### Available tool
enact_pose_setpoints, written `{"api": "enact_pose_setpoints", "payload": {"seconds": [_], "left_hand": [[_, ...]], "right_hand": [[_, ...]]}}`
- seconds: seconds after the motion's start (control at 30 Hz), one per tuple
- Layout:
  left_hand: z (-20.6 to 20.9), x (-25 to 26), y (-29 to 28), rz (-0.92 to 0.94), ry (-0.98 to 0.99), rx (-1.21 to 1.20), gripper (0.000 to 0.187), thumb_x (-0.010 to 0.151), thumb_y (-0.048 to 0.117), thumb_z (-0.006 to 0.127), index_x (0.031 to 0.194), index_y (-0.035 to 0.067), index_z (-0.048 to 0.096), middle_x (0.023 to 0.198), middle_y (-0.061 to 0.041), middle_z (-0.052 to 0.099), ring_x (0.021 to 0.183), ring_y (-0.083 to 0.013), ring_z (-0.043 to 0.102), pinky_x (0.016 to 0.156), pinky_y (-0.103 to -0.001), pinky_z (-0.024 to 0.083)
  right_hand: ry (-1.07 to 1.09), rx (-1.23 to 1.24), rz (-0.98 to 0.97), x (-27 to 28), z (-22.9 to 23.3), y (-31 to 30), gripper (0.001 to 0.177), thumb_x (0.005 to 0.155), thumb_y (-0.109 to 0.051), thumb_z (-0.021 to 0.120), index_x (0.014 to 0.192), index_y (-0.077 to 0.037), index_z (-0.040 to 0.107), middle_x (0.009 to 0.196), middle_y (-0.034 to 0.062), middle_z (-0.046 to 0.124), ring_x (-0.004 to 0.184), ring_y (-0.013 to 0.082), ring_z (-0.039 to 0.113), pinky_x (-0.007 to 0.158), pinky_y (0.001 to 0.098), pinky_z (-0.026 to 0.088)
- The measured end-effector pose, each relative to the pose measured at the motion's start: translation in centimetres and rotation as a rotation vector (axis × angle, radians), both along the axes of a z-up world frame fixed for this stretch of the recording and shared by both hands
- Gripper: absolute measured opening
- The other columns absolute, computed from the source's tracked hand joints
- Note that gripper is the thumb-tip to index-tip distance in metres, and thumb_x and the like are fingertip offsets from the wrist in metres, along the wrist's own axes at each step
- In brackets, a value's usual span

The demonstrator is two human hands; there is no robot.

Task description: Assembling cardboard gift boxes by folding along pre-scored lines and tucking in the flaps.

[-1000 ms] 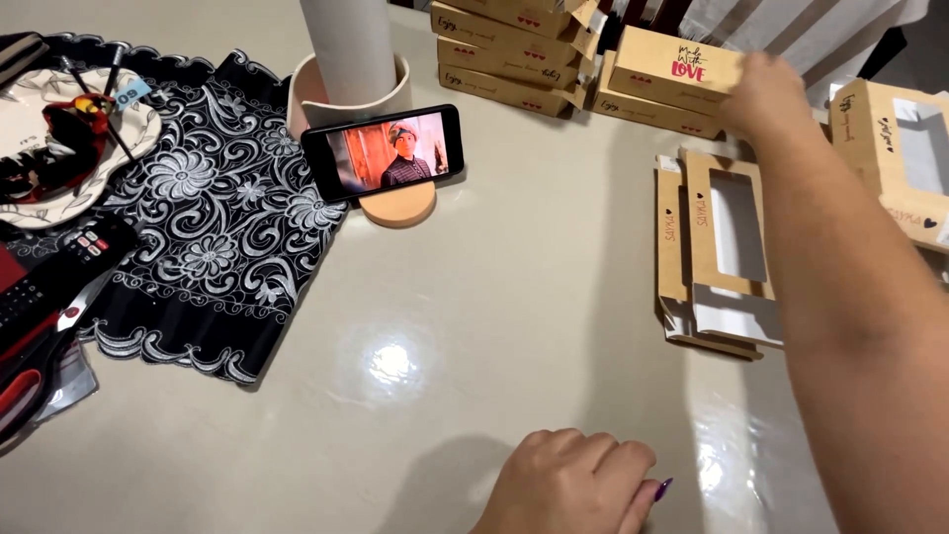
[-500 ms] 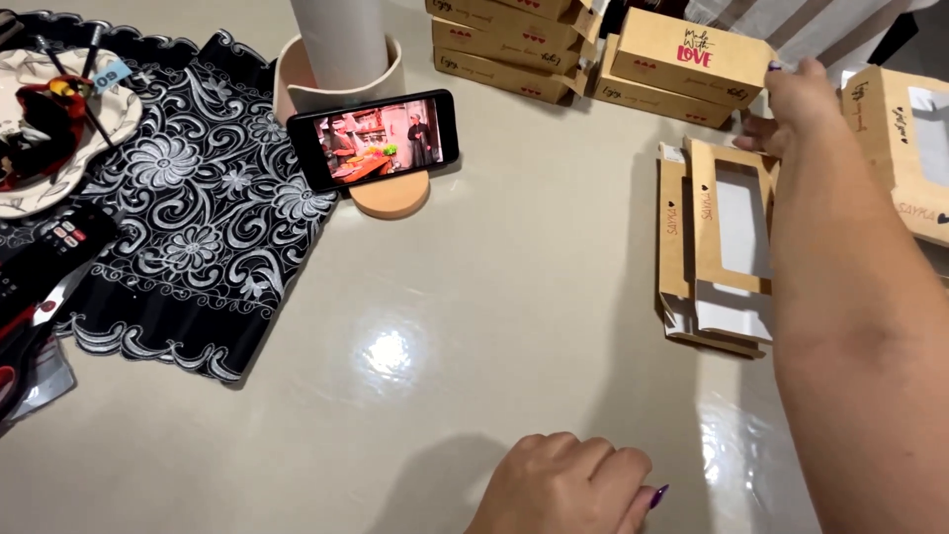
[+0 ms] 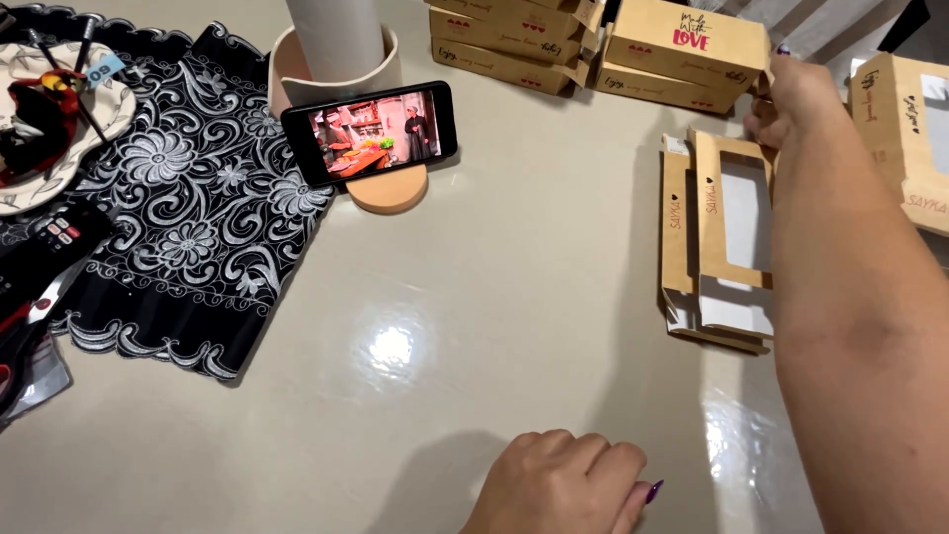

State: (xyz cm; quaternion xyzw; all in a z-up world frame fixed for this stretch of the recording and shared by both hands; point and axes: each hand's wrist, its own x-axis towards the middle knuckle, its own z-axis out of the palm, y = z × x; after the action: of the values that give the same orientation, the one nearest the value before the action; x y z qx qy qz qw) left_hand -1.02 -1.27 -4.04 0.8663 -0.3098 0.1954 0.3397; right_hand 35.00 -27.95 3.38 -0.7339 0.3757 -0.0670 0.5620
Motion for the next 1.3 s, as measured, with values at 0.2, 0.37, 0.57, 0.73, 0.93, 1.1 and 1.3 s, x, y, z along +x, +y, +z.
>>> {"api": "enact_pose_setpoints", "payload": {"seconds": [0.2, 0.37, 0.57, 0.73, 0.93, 1.1, 1.3], "left_hand": [[0.2, 0.0, 0.1, -0.003, 0.02, -0.01, 0.017, 0.084, 0.021, 0.071, 0.079, 0.012, 0.057, 0.063, -0.004, 0.05, 0.049, -0.0241, 0.049, 0.042, -0.037, 0.039], [0.3, 0.1, 0.3, -0.028, 0.017, -0.012, 0.017, 0.086, 0.019, 0.07, 0.079, 0.011, 0.056, 0.062, -0.004, 0.049, 0.048, -0.0222, 0.046, 0.042, -0.035, 0.037], [0.3, 0.1, 0.3, -0.027, 0.028, -0.006, 0.017, 0.086, 0.02, 0.07, 0.08, 0.011, 0.056, 0.063, -0.004, 0.049, 0.048, -0.0227, 0.047, 0.043, -0.035, 0.038], [0.0, 0.4, 0.4, -0.014, 0.002, 0.012, 0.019, 0.086, 0.021, 0.07, 0.078, 0.013, 0.055, 0.062, -0.003, 0.049, 0.047, -0.0219, 0.047, 0.042, -0.034, 0.037], [0.8, 0.9, 1.1, -0.032, 0.098, 0.011, 0.017, 0.083, 0.02, 0.073, 0.087, 0.013, 0.058, 0.067, -0.004, 0.054, 0.054, -0.0268, 0.054, 0.048, -0.038, 0.042], [2.1, 1.7, 1.6, -0.01, 0.197, -0.017, 0.008, 0.09, 0.022, 0.061, 0.088, 0.013, 0.062, 0.073, -0.003, 0.064, 0.061, -0.0263, 0.061, 0.053, -0.04, 0.045], [3.1, 3.4, 3.1, 0.035, 0.336, -0.336, 0.035, 0.086, 0.019, 0.057, 0.12, 0.008, 0.057, 0.112, -0.01, 0.059, 0.098, -0.0253, 0.058, 0.087, -0.037, 0.046]], "right_hand": [[-0.125, 0.101, -0.087, 2.2, -1.9, -2.9, 0.019, 0.09, -0.02, 0.058, 0.109, -0.016, 0.06, 0.103, -0.0024, 0.059, 0.088, 0.0147, 0.066, 0.081, 0.0326, 0.071], [-0.092, 0.112, -0.088, 1.6, -1.2, -2.0, 0.018, 0.088, -0.014, 0.059, 0.106, -0.014, 0.057, 0.103, 0.0047, 0.062, 0.075, 0.017, 0.07, 0.061, 0.0243, 0.069], [-0.085, 0.249, -0.158, -0.1, 0.0, 0.0, 0.01, 0.092, -0.014, 0.056, 0.098, -0.009, 0.062, 0.088, 0.0043, 0.062, 0.071, 0.0097, 0.06, 0.06, 0.0169, 0.062], [-0.18, 0.502, -0.252, 0.1, 0.4, 0.2, 0.012, 0.089, -0.014, 0.065, 0.095, -0.006, 0.058, 0.086, 0.008, 0.071, 0.065, 0.0102, 0.062, 0.051, 0.0175, 0.049], [-0.358, 0.524, -0.255, -4.2, 4.4, 3.8, 0.016, 0.089, -0.011, 0.059, 0.105, -0.008, 0.059, 0.103, 0.0076, 0.075, 0.081, 0.0125, 0.069, 0.057, 0.0184, 0.054], [-0.631, 0.484, -0.002, -1.6, 2.7, 1.2, 0.017, 0.077, -0.002, 0.052, 0.087, -0.015, 0.052, 0.091, 0.0091, 0.068, 0.076, 0.0263, 0.07, 0.054, 0.0314, 0.048], [-0.691, -0.054, 0.382, -17.3, 6.4, 4.8, 0.019, 0.101, -0.021, 0.052, 0.102, -0.011, 0.035, 0.121, 0.0088, 0.052, 0.116, 0.0243, 0.067, 0.07, 0.0269, 0.072]]}}
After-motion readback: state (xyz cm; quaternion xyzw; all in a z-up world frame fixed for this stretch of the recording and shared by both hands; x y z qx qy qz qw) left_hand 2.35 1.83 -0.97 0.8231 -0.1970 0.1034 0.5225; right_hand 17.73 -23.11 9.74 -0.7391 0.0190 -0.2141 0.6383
